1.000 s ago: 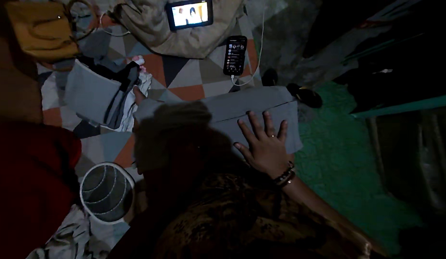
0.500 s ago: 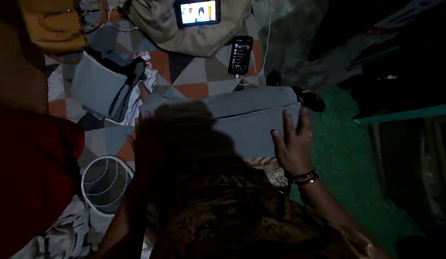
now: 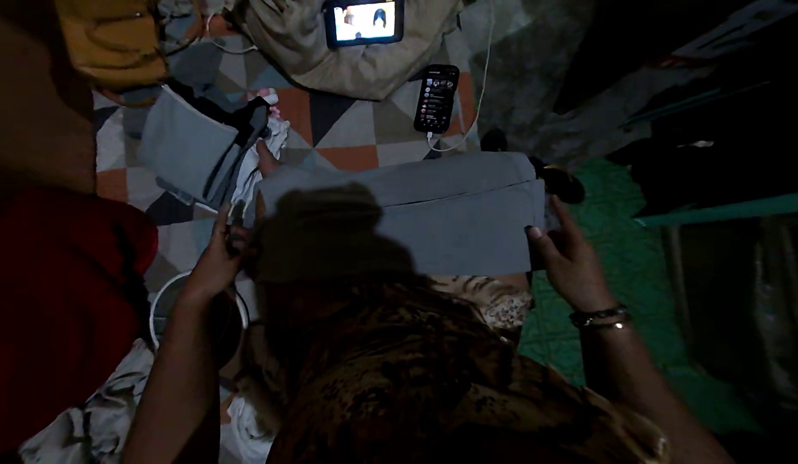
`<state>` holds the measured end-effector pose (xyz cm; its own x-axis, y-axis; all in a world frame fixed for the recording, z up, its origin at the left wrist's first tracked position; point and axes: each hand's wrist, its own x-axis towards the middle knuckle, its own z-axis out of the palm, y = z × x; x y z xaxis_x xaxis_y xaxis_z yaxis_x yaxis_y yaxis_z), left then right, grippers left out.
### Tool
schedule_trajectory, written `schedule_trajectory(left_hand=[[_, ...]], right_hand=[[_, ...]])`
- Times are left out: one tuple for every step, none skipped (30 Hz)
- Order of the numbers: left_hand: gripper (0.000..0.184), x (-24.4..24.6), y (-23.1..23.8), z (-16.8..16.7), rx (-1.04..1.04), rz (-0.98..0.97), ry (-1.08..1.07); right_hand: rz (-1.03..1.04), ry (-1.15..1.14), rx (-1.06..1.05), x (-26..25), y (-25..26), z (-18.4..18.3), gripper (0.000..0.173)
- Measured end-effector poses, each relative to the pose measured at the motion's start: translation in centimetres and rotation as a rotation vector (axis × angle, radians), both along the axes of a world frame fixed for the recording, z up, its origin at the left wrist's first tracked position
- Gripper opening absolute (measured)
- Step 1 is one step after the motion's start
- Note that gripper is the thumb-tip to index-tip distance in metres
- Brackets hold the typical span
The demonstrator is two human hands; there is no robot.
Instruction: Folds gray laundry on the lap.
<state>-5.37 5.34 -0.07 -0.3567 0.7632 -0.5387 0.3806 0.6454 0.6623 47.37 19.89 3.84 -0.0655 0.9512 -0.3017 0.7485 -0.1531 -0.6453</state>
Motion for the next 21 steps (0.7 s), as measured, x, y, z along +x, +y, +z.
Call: schedule_trajectory(left_hand=[[0.099,0.1,-0.1,-0.1,-0.013,0.002,-0.031],[0.101,0.1,-0.4,-0.4,-0.032,0.015,-0.069],[0.098,0.1,-0.8,-1.0,-0.040,0.028,-0.098],[0.093,0.1,-1.2,-1.6,-0.051,0.029,-0.129],[0.086,0.2,-1.5,-1.9,-0.067,0.024,-0.157],[0.080,0.3,-1.7,-1.8,-0.079,0.028,-0.190],[0.075,0.4,-2.0,-1.9,-0.070,0.038,-0.223],[0.070,0.4,-2.3,-2.0,-0.041,0.069,-0.252],[0.066,0.2,-2.7,-1.9,-0.011,0.103,-0.292],[0.064,-0.1,-3.0,-1.6,0.016,0.116,-0.326],[0.063,-0.6,-3.3,-1.0,0.030,0.112,-0.360],[0.064,-0.9,-3.5,-0.1,0.026,0.105,-0.367],[0.063,-1.0,-3.6,1.1,-0.001,0.116,-0.339],[0.061,-0.9,-3.7,2.5,-0.039,0.139,-0.281],[0.056,-1.0,-3.9,3.6,-0.072,0.159,-0.216],[0.057,-2.3,-4.8,3.3,-0.078,0.110,-0.157],[0.061,-3.6,-5.8,3.2,-0.064,0.058,-0.164],[0.065,-4.4,-6.4,3.7,-0.039,0.014,-0.194],[0.072,-5.2,-6.8,4.2,-0.021,-0.021,-0.262],[0.078,-5.9,-7.1,4.4,-0.016,-0.031,-0.327],[0.082,-6.3,-7.5,4.5,-0.028,-0.045,-0.357]], right_hand=[[0.008,-0.013,0.000,-0.3,-0.3,0.3,0.070],[0.010,-0.021,0.007,-0.8,-0.7,0.5,0.074],[0.007,-0.020,0.010,-1.2,-1.0,0.6,0.076],[0.006,-0.010,0.011,-1.4,-1.3,0.5,0.076],[-0.002,0.010,0.012,-1.5,-1.5,0.2,0.074],[-0.016,0.041,0.003,-1.4,-1.5,0.1,0.071],[-0.037,0.084,-0.017,-1.1,-1.5,0.0,0.069],[-0.055,0.133,-0.045,-0.8,-1.4,0.0,0.067],[-0.055,0.177,-0.076,-0.4,-1.1,0.2,0.067],[-0.056,0.213,-0.098,-0.3,-1.0,0.5,0.069],[-0.052,0.238,-0.116,-0.2,-0.8,0.9,0.070],[-0.048,0.254,-0.122,0.0,-0.7,1.3,0.070],[-0.045,0.266,-0.123,0.2,-0.5,1.6,0.069],[-0.036,0.270,-0.118,0.4,-0.4,1.9,0.067],[-0.024,0.263,-0.113,0.7,-0.2,2.2,0.066],[-0.012,0.260,-0.105,1.1,-0.1,2.5,0.064],[0.007,0.262,-0.098,1.4,-0.1,2.8,0.064],[0.037,0.267,-0.089,1.7,-0.1,2.9,0.064],[0.075,0.270,-0.087,2.0,-0.1,3.1,0.064],[0.113,0.262,-0.089,2.3,-0.1,3.2,0.063],[0.131,0.255,-0.088,2.4,-0.2,3.1,0.062]])
